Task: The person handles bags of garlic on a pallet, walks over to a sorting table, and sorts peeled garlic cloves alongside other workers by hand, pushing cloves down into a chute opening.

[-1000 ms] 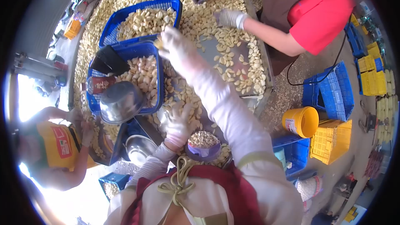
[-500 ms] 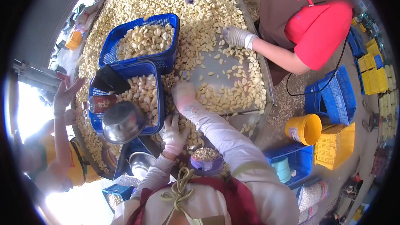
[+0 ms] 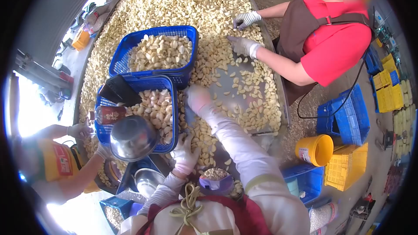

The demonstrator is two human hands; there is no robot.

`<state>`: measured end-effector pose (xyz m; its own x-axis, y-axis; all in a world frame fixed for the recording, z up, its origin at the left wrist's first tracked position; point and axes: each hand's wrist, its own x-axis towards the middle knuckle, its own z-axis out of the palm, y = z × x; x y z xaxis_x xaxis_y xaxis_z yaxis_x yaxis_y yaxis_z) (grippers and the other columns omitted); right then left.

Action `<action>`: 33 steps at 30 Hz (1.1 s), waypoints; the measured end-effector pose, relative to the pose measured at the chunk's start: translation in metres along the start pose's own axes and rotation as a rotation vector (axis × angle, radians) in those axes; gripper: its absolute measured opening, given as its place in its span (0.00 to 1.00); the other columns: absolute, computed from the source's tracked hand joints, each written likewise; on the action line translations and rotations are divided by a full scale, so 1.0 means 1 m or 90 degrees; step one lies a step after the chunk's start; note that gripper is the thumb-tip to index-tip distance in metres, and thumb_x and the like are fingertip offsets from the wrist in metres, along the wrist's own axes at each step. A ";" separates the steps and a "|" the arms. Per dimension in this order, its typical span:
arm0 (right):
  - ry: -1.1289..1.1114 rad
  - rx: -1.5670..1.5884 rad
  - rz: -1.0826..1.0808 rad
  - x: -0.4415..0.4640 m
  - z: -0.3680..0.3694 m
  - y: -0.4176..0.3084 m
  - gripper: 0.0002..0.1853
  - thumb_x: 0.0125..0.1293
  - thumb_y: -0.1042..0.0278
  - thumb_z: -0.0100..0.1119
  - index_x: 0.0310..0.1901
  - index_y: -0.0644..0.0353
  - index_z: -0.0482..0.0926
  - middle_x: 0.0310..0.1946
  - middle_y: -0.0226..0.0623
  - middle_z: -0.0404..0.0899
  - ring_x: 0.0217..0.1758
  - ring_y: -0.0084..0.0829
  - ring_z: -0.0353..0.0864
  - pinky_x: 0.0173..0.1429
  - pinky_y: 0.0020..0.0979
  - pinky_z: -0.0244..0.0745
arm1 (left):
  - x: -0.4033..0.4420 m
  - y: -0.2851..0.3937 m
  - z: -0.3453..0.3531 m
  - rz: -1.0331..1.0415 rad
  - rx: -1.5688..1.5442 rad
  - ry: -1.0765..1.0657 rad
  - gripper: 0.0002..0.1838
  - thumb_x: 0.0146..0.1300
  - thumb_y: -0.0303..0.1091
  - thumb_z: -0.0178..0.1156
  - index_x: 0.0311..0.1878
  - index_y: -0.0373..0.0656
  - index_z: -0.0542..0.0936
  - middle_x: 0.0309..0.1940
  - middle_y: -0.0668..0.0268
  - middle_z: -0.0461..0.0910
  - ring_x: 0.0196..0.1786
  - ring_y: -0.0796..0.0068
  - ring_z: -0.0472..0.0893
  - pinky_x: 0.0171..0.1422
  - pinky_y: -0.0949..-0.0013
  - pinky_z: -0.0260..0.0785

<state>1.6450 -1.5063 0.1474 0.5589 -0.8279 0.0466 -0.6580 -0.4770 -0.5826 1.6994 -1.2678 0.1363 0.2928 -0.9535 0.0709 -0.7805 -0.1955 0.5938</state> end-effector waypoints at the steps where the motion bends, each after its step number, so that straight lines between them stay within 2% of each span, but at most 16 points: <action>1: 0.022 -0.171 -0.094 -0.005 0.011 -0.002 0.09 0.68 0.73 0.62 0.46 0.59 0.88 0.44 0.42 0.88 0.44 0.42 0.89 0.52 0.39 0.83 | -0.001 0.000 -0.002 0.008 -0.001 -0.001 0.31 0.51 0.38 0.73 0.61 0.43 0.82 0.63 0.49 0.74 0.63 0.44 0.75 0.68 0.46 0.68; 5: 0.045 -0.130 -0.002 -0.029 0.040 0.022 0.08 0.65 0.72 0.62 0.43 0.58 0.87 0.39 0.44 0.86 0.44 0.49 0.87 0.50 0.45 0.81 | -0.001 -0.007 0.001 0.023 -0.058 0.019 0.25 0.54 0.33 0.71 0.58 0.40 0.83 0.56 0.50 0.79 0.58 0.50 0.80 0.64 0.52 0.72; 6: 0.045 0.084 0.094 -0.037 0.054 0.038 0.08 0.64 0.70 0.63 0.43 0.59 0.86 0.39 0.46 0.86 0.44 0.50 0.86 0.49 0.46 0.80 | 0.001 -0.012 0.007 -0.045 -0.202 0.030 0.23 0.56 0.32 0.71 0.57 0.41 0.84 0.54 0.52 0.81 0.55 0.53 0.82 0.63 0.56 0.74; 7: 0.044 0.187 0.146 -0.053 0.052 0.044 0.08 0.64 0.70 0.63 0.43 0.59 0.86 0.39 0.47 0.86 0.44 0.51 0.86 0.49 0.46 0.80 | 0.001 -0.013 0.014 -0.116 -0.347 0.038 0.21 0.58 0.32 0.70 0.56 0.42 0.84 0.52 0.53 0.84 0.53 0.57 0.83 0.62 0.59 0.75; 8: 0.052 0.289 0.200 -0.068 0.039 0.039 0.08 0.64 0.69 0.63 0.43 0.59 0.85 0.39 0.48 0.85 0.44 0.52 0.86 0.49 0.47 0.80 | 0.009 0.010 -0.004 -0.074 -0.369 0.104 0.16 0.58 0.25 0.67 0.51 0.40 0.86 0.45 0.56 0.85 0.47 0.62 0.84 0.56 0.64 0.76; 10: 0.101 -0.023 0.002 -0.104 0.008 0.028 0.08 0.66 0.67 0.65 0.43 0.62 0.82 0.39 0.48 0.86 0.43 0.49 0.86 0.48 0.45 0.79 | 0.017 0.016 0.000 -0.086 -0.374 0.077 0.15 0.58 0.25 0.67 0.50 0.39 0.86 0.44 0.57 0.84 0.46 0.62 0.83 0.55 0.64 0.75; 12: 0.068 0.026 0.055 -0.115 -0.003 0.032 0.09 0.67 0.67 0.65 0.43 0.62 0.82 0.40 0.48 0.86 0.44 0.50 0.86 0.48 0.45 0.79 | 0.016 0.017 0.005 -0.117 -0.379 0.054 0.14 0.57 0.25 0.67 0.48 0.40 0.86 0.40 0.60 0.82 0.41 0.64 0.81 0.49 0.63 0.74; 17: -0.025 0.102 0.150 -0.111 -0.021 0.046 0.11 0.65 0.66 0.67 0.44 0.62 0.80 0.42 0.49 0.87 0.46 0.52 0.86 0.52 0.48 0.80 | 0.018 0.006 0.021 -0.099 -0.376 0.054 0.14 0.57 0.26 0.67 0.48 0.42 0.87 0.37 0.60 0.82 0.39 0.65 0.80 0.46 0.62 0.73; 19: -0.031 -0.039 0.181 -0.108 -0.023 0.042 0.12 0.66 0.63 0.66 0.46 0.61 0.80 0.42 0.49 0.87 0.48 0.54 0.86 0.53 0.50 0.79 | 0.018 0.006 0.020 -0.085 -0.392 0.063 0.14 0.57 0.26 0.67 0.48 0.41 0.87 0.37 0.59 0.83 0.39 0.64 0.81 0.47 0.62 0.74; 20: -0.026 -0.036 0.181 -0.104 -0.017 0.044 0.12 0.66 0.63 0.66 0.46 0.61 0.80 0.42 0.49 0.87 0.48 0.54 0.86 0.53 0.50 0.79 | 0.017 0.007 0.016 -0.079 -0.389 0.063 0.14 0.57 0.26 0.67 0.48 0.41 0.87 0.37 0.59 0.83 0.39 0.64 0.81 0.47 0.62 0.74; 22: -0.052 -0.113 0.175 -0.097 -0.017 0.040 0.13 0.67 0.61 0.64 0.47 0.59 0.81 0.41 0.49 0.87 0.48 0.54 0.86 0.54 0.51 0.79 | 0.017 0.008 0.012 -0.101 -0.337 -0.010 0.15 0.65 0.24 0.63 0.54 0.36 0.85 0.47 0.59 0.84 0.49 0.70 0.85 0.57 0.70 0.76; 25: 0.042 -0.085 0.087 -0.103 -0.029 0.029 0.12 0.67 0.60 0.62 0.48 0.56 0.82 0.41 0.49 0.86 0.48 0.53 0.86 0.53 0.50 0.79 | 0.016 0.003 0.018 -0.102 -0.351 0.003 0.15 0.64 0.24 0.64 0.54 0.35 0.85 0.48 0.59 0.85 0.50 0.71 0.85 0.57 0.70 0.76; 28: 0.063 -0.125 0.112 -0.098 -0.003 0.050 0.11 0.66 0.61 0.63 0.46 0.55 0.83 0.43 0.47 0.86 0.47 0.52 0.85 0.53 0.49 0.79 | 0.010 0.016 0.007 -0.089 -0.357 -0.020 0.15 0.64 0.25 0.65 0.54 0.34 0.85 0.49 0.59 0.85 0.50 0.71 0.85 0.58 0.69 0.76; 29: 0.069 -0.126 0.110 -0.095 -0.002 0.055 0.11 0.66 0.61 0.63 0.46 0.55 0.83 0.43 0.47 0.86 0.47 0.52 0.85 0.53 0.49 0.79 | 0.011 0.018 0.009 -0.084 -0.358 -0.018 0.15 0.64 0.25 0.65 0.54 0.34 0.85 0.49 0.59 0.85 0.50 0.71 0.85 0.58 0.69 0.76; 31: -0.007 -0.168 0.148 -0.093 0.001 0.059 0.10 0.65 0.63 0.63 0.45 0.55 0.84 0.46 0.44 0.86 0.48 0.49 0.85 0.53 0.47 0.80 | 0.005 0.018 0.007 -0.177 -0.424 -0.037 0.16 0.64 0.27 0.66 0.54 0.34 0.85 0.49 0.58 0.85 0.50 0.68 0.85 0.58 0.67 0.76; 33: 0.010 -0.129 0.102 -0.101 -0.015 0.029 0.10 0.65 0.64 0.63 0.46 0.54 0.85 0.46 0.44 0.86 0.47 0.48 0.86 0.52 0.46 0.81 | 0.002 0.018 0.004 -0.175 -0.402 -0.016 0.15 0.63 0.27 0.66 0.52 0.35 0.86 0.48 0.57 0.85 0.49 0.66 0.85 0.58 0.66 0.76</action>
<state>1.5615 -1.4407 0.1379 0.4327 -0.9013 -0.0200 -0.8260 -0.3874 -0.4095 1.6834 -1.2747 0.1437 0.4147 -0.8952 -0.1629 -0.2069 -0.2671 0.9412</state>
